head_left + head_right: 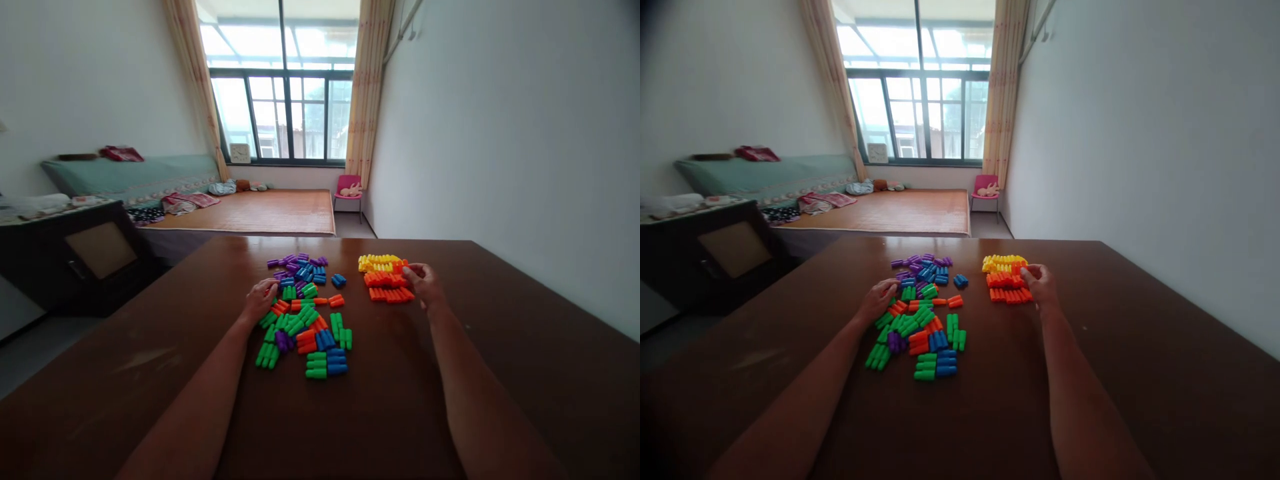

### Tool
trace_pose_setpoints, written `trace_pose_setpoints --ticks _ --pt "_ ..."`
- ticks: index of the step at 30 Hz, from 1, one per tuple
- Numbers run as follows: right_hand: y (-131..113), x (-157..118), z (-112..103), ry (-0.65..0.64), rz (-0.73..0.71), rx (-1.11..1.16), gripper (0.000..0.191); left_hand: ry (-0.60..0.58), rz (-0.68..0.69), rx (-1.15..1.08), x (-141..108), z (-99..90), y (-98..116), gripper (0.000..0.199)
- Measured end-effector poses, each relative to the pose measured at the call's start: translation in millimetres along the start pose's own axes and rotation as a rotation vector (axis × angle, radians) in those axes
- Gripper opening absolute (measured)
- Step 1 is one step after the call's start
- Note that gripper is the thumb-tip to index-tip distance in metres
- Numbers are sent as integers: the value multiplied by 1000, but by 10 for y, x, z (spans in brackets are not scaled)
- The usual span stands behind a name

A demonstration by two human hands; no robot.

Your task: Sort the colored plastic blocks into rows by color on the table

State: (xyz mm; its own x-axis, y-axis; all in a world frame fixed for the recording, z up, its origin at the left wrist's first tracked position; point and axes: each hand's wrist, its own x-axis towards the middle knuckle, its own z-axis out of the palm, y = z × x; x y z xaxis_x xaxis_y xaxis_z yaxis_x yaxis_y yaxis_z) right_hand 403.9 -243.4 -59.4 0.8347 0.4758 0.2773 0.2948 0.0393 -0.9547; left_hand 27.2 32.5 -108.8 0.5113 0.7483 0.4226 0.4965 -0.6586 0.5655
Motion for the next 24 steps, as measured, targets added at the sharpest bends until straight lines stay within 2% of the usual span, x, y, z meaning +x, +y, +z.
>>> trace_pose_setpoints --ticks 4,8,11,16,24 --pt "89 51 -102 -44 48 -161 33 -16 8 -6 10 -4 -21 41" --pt "126 -29 64 -175 95 -287 26 -24 16 -12 9 -24 -7 43" --pt "99 -121 205 -240 6 -485 20 -26 23 -8 11 -29 -1 43" --pt "47 -242 296 -185 -79 -775 20 -22 0 7 6 -19 3 41" --pt "-48 -367 293 -175 -151 -990 26 -19 -8 16 -12 -23 44 38"
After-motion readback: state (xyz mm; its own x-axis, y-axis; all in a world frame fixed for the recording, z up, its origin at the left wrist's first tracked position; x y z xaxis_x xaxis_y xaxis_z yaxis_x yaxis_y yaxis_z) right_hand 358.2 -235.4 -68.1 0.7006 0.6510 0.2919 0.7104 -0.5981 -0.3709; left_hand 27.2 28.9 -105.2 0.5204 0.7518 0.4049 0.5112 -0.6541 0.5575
